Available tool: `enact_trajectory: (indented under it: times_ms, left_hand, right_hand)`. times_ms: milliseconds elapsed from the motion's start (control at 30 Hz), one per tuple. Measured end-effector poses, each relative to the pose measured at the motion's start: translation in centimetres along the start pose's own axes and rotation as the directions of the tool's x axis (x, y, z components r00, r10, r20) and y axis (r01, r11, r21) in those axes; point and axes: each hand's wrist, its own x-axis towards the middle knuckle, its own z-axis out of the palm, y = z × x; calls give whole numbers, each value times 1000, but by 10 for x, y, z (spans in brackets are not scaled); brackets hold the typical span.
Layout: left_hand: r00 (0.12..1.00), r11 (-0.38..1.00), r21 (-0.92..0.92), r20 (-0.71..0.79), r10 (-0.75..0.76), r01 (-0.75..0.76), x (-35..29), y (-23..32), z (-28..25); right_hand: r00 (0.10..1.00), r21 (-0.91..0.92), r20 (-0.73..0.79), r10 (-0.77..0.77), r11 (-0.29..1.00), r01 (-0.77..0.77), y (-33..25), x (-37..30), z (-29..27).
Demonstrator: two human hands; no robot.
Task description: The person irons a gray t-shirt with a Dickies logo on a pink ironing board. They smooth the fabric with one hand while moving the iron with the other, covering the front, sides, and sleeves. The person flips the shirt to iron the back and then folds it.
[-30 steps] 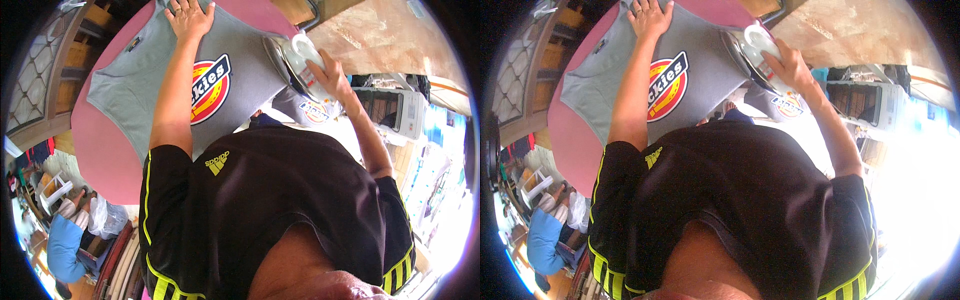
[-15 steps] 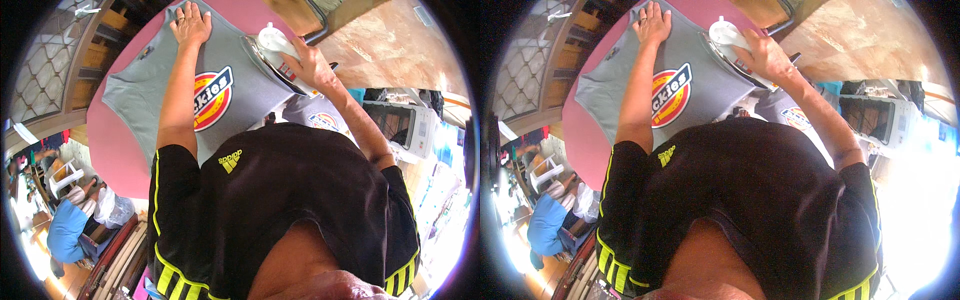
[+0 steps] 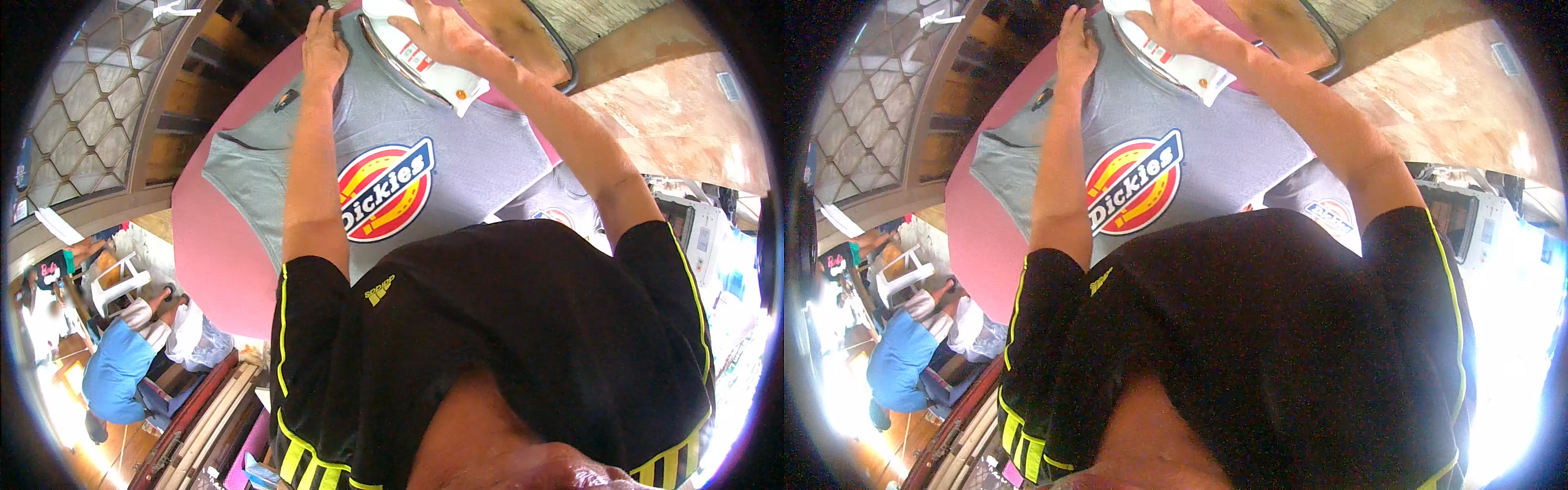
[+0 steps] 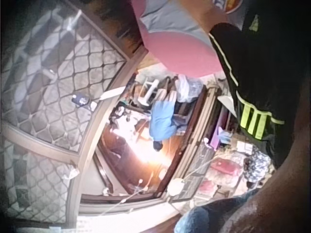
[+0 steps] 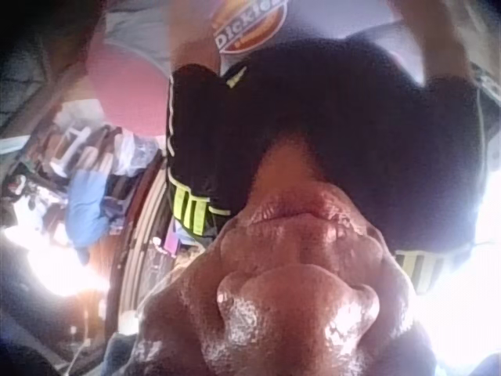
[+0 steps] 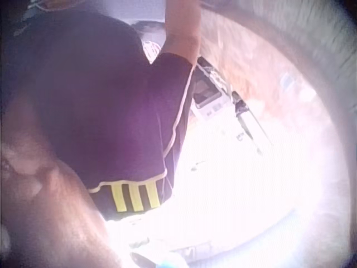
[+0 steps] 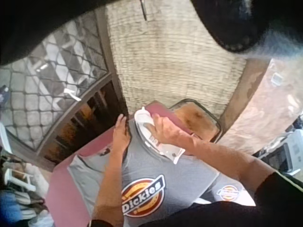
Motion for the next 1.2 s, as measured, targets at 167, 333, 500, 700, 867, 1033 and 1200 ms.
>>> enact_trajectory:
  times_ms: [167, 333, 500, 700, 867, 1033, 1200]
  left_hand:
    - [974, 988, 5, -167, -153, 156, -3, 16, -13]
    - [963, 982, 31, -204, -175, 185, -2, 18, -8]
    - [962, 979, 51, -201, -184, 198, -4, 6, -10]
    - [961, 989, 42, -247, -127, 142, -3, -3, 1]
    - [952, 987, 28, -266, -148, 161, -5, -3, -7]
    - [966, 996, -8, -243, -84, 85, 9, 8, 3]
    - [989, 991, 85, -110, -98, 107, 0, -26, -4]
  right_hand:
    - [578, 520, 718, 387, 254, -816, -3, 54, 39]
    - [565, 527, 754, 336, 204, -825, 1, 74, 29]
    - [569, 561, 750, 336, 131, -817, -9, 55, 22]
    - [408, 390, 872, 271, 121, -913, 0, 88, 22]
    - [461, 461, 852, 246, 65, -885, 0, 73, 9]
    - [548, 481, 771, 325, 267, -835, 11, 59, 24]
    - [672, 616, 707, 219, 276, -738, -4, 25, -10]
